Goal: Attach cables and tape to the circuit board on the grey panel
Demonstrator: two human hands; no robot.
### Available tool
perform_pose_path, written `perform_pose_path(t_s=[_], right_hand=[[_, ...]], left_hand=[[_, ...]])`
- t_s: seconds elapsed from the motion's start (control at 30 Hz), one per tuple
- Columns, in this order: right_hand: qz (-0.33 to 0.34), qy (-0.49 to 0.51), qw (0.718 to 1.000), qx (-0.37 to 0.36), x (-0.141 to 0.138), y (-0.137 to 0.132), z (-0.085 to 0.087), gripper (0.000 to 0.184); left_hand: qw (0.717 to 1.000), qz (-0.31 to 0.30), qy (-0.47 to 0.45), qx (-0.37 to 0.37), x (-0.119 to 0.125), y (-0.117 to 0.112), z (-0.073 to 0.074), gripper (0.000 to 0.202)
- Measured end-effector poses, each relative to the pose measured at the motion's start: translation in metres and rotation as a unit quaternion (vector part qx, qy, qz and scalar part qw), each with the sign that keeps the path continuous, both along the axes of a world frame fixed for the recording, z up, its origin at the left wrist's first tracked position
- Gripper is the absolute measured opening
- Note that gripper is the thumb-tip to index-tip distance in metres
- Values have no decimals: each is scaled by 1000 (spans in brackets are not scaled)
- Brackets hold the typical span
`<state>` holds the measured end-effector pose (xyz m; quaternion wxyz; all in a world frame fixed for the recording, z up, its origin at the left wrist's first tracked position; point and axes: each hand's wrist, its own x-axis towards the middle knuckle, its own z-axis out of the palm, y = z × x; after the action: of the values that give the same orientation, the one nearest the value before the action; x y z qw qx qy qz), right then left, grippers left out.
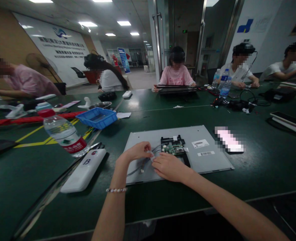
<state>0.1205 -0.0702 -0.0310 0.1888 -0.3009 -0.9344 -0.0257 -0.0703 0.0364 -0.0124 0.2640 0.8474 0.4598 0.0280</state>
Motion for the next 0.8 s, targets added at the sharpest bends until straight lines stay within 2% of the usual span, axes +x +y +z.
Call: perform_pose_path(t_s=[0.33, 0.63, 0.8], right_hand=[[1, -11, 1000, -3, -2, 0, 4, 21], [-17, 16, 1000, -6, -1, 1, 0, 23], [-13, -4, 1000, -13, 0, 0, 3, 23]], left_hand=[[999, 11, -36, -31, -2, 5, -4, 25], [1000, -18, -23, -7, -5, 7, -8, 28], [999, -4, -25, -20, -2, 7, -8, 26]])
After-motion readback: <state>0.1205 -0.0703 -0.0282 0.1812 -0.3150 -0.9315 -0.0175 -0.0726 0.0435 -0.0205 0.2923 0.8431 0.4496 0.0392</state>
